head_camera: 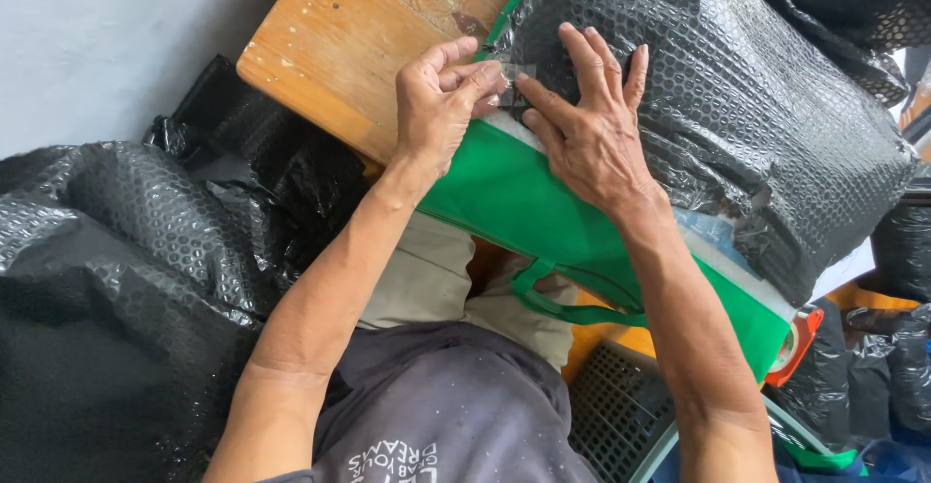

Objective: Wrapping a green bag with black bubble wrap and securing it with tape using a dispenser.

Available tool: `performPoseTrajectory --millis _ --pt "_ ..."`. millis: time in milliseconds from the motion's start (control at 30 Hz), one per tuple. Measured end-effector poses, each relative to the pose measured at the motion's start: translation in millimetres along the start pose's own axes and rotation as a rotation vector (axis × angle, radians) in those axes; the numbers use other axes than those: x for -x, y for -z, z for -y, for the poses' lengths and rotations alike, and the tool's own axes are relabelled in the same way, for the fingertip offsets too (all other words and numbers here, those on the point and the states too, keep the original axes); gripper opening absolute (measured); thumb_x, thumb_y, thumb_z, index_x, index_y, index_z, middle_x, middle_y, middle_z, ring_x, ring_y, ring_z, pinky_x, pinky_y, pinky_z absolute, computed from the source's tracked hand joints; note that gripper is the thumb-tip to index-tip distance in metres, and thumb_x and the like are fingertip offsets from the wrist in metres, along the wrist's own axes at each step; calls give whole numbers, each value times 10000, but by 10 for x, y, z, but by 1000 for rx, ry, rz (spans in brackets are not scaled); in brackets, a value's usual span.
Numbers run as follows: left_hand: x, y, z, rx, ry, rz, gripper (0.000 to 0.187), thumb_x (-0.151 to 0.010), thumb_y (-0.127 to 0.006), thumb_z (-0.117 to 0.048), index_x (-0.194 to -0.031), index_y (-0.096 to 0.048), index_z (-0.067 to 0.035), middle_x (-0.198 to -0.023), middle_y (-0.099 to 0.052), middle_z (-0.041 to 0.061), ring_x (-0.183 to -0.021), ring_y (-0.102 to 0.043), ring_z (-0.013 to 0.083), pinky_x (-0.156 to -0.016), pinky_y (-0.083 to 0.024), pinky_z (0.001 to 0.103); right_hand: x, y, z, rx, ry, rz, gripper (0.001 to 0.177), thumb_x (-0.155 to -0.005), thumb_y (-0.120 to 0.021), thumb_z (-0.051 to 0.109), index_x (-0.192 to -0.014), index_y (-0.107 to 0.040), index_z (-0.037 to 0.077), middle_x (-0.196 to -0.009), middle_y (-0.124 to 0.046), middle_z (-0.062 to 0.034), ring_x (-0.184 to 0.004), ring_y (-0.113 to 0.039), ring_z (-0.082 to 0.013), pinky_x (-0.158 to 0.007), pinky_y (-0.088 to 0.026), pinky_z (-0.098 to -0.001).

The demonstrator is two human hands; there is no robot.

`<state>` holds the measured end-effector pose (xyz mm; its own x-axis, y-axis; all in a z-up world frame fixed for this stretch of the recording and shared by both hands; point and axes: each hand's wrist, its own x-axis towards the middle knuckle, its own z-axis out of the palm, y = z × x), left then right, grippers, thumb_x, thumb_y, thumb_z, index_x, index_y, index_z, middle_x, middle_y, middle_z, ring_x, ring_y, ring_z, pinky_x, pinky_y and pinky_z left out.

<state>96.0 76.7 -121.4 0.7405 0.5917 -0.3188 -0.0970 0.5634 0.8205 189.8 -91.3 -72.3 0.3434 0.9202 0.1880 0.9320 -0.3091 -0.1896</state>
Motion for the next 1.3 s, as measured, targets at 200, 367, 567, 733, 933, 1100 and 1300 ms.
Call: performPoseTrajectory --millis 200,367,567,733,933,1100,1300 --pt "-85 74 76 -15 26 -4 576 -780 -819 -130 -1260 -589 89 -858 -783 243 -731 -786 213 -614 -683 298 20 -66 19 110 36 44 368 -1173 -553 382 -1430 -710 171 -1685 -193 -146 -1552 -208 -446 -1147 1 -822" --pt "-67 80 16 -174 6 -20 588 -788 -827 -144 -1288 -587 51 -904 -811 192 -728 -802 175 -598 -683 258 6 -101 22 162 27 57 382 -1168 -541 433 -1469 -696 255 -1672 -174 -202 -1534 -252 -501 -1135 -45 -822" --pt "-82 70 103 -106 -5 -19 581 -777 -820 -64 -1284 -576 79 -895 -793 229 -762 -794 226 -707 -723 346 11 -124 32 251 -11 116 503 -1193 -518 486 -1644 -375 314 -1666 -97 -192 -1576 -197 -452 -1179 -61 -823" --pt "-97 101 152 -135 7 -12 554 -817 -788 -115 -1297 -574 62 -934 -800 205 -778 -800 202 -696 -706 323 -32 -116 101 228 -33 113 458 -1154 -526 431 -1569 -544 238 -1656 -124 -214 -1542 -190 -458 -1150 -52 -809" --pt "-109 117 167 -123 30 3 537 -849 -741 -123 -1309 -554 81 -948 -780 266 -814 -815 265 -717 -721 352 -30 -156 103 259 -31 125 475 -1165 -409 491 -1558 -569 278 -1655 -132 -198 -1532 -133 -425 -1124 -53 -844" --pt "-108 101 72 -254 20 -11 566 -826 -768 -97 -1325 -554 62 -994 -801 222 -813 -823 201 -676 -717 297 -25 -197 101 261 -17 100 487 -1178 -426 489 -1583 -566 259 -1657 -135 -207 -1535 -104 -418 -1127 -37 -840" --pt "-171 95 277 -845 -404 -38 638 -828 -854 -192 -1372 -553 -49 -953 -821 102 -820 -818 257 -791 -641 360 -27 -207 97 234 -24 82 464 -1153 -492 448 -1534 -613 214 -1653 -195 -244 -1530 -154 -440 -1113 -35 -829"
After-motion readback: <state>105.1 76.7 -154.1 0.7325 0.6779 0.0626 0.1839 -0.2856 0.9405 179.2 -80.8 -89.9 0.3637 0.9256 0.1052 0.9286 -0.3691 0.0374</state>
